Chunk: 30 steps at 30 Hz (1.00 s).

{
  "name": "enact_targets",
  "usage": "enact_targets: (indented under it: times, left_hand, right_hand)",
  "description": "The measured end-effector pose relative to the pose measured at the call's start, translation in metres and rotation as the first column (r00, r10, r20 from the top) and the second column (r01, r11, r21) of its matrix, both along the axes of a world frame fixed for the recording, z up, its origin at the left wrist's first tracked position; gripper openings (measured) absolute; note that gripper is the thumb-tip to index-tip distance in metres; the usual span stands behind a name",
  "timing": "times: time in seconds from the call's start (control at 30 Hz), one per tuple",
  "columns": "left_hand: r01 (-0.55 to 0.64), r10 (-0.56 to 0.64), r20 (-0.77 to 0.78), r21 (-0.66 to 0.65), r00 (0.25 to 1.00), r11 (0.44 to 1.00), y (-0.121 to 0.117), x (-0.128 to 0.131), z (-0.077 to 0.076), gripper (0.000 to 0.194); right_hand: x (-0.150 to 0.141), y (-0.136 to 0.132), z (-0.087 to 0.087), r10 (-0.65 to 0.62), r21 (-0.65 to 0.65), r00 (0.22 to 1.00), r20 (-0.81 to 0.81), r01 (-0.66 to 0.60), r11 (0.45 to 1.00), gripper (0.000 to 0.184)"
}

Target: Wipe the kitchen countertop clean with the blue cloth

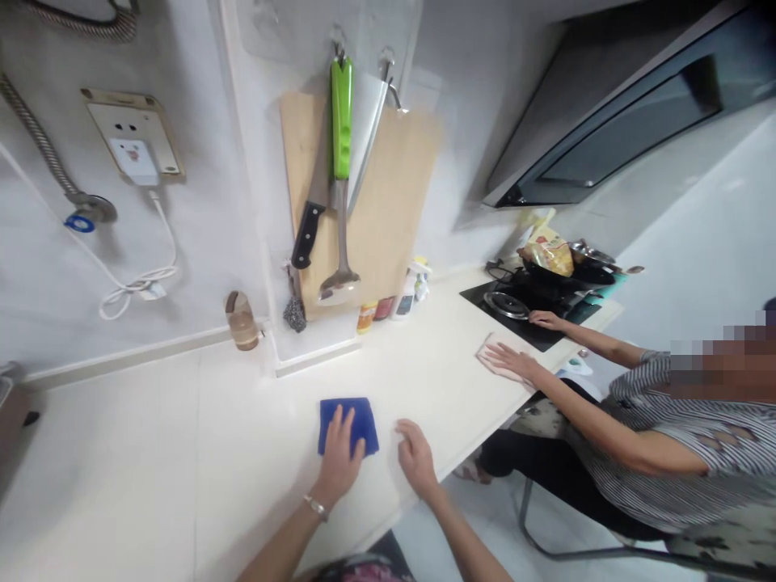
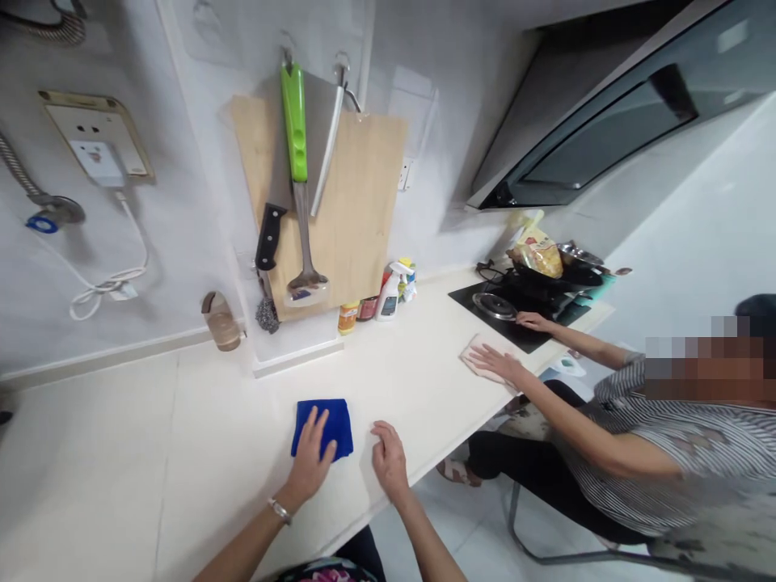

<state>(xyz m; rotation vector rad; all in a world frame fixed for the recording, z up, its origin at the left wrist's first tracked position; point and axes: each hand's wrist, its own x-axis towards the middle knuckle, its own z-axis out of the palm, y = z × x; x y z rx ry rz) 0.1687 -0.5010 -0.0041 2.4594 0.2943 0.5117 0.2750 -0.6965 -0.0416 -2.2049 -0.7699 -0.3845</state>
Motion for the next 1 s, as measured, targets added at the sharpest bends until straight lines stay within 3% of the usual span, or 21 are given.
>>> enact_targets:
  times: [0.1,0.2,0.3,0.43,0.53,0.67,0.8,1.0]
  left_hand:
    - [-0.118,0.115,0.079,0.031,0.99,0.993,0.05,-0.026,0.014,0.058]
    - [-0.277,0.269,0.08,0.132,0.96,0.952,0.103,-0.059,0.022,0.057]
    - [-0.434,0.443,0.013,0.226,0.896,0.872,0.14,-0.094,0.015,0.06]
    - [-0.516,0.556,-0.055,0.31,0.829,0.799,0.154,-0.124,-0.005,0.063]
    - [-0.504,0.556,-0.065,0.344,0.829,0.792,0.152,-0.128,-0.013,0.063]
    - [-0.51,0.562,-0.06,0.349,0.825,0.786,0.148,-0.126,-0.009,0.061]
    - [-0.499,0.551,-0.061,0.353,0.832,0.792,0.148,-0.125,-0.006,0.061]
    - [-0.492,0.531,-0.001,0.372,0.847,0.787,0.148,-0.126,-0.01,0.062]
  right_hand:
    - [-0.003,0.022,0.01,-0.021,-0.008,1.0,-0.014,0.021,1.0,0.041]
    - [-0.017,0.067,0.029,0.008,-0.145,1.0,-0.013,-0.009,0.989,0.046]
    - [-0.036,0.113,0.043,0.071,-0.322,0.997,-0.019,-0.074,0.944,0.053]
    - [-0.049,0.137,0.039,0.153,-0.433,0.988,-0.024,-0.148,0.889,0.06]
    - [-0.042,0.125,0.031,0.195,-0.468,0.981,-0.011,-0.178,0.866,0.062]
    - [-0.019,0.088,0.028,0.21,-0.491,0.978,0.011,-0.178,0.853,0.061]
    - [0.013,0.042,0.026,0.107,-0.516,0.992,0.061,-0.061,0.854,0.058]
    - [0.063,-0.023,0.013,-0.104,-0.56,0.985,0.14,0.166,0.812,0.055]
